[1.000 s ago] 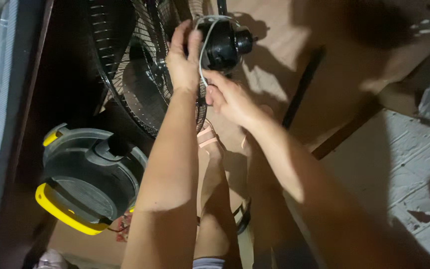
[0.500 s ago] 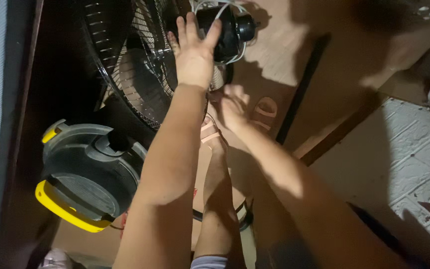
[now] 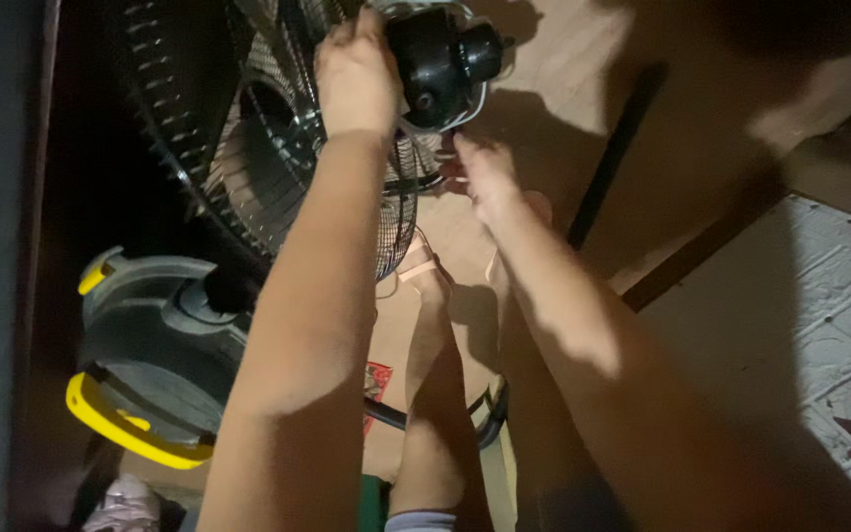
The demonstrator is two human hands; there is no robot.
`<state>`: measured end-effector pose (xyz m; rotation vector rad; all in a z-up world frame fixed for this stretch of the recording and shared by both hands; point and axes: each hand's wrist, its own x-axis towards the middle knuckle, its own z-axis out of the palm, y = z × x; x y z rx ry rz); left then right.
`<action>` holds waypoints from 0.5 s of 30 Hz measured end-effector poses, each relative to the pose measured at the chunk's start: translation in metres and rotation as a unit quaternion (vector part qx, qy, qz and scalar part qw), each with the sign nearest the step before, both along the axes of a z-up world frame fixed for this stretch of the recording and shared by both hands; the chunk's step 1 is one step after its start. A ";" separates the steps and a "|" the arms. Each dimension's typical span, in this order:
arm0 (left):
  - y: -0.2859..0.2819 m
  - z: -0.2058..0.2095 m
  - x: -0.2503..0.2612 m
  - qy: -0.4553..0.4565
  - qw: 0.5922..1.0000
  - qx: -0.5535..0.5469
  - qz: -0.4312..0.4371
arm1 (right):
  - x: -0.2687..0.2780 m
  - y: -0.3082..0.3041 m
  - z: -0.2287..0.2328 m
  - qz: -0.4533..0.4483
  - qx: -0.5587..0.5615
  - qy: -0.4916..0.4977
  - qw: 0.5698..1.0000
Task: The person wraps the power cord around a standing fan, then picks up a vacuum cleaner hose and attaches a floor nozzle to it. They connect the hose to the vacuum cleaner body and prepare the vacuum for use.
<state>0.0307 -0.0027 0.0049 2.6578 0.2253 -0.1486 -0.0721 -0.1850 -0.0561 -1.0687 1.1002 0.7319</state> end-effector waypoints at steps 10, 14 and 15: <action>0.031 -0.071 0.053 0.076 0.988 -0.135 0.031 | 0.008 -0.007 -0.082 -0.041 0.122 -0.052 0.990; 0.028 -0.074 0.069 0.158 0.980 -0.125 0.009 | 0.044 -0.007 -0.056 0.006 0.105 -0.045 0.993; 0.029 -0.072 0.072 0.163 0.976 -0.144 0.005 | 0.051 -0.008 -0.058 -0.004 0.113 -0.052 0.992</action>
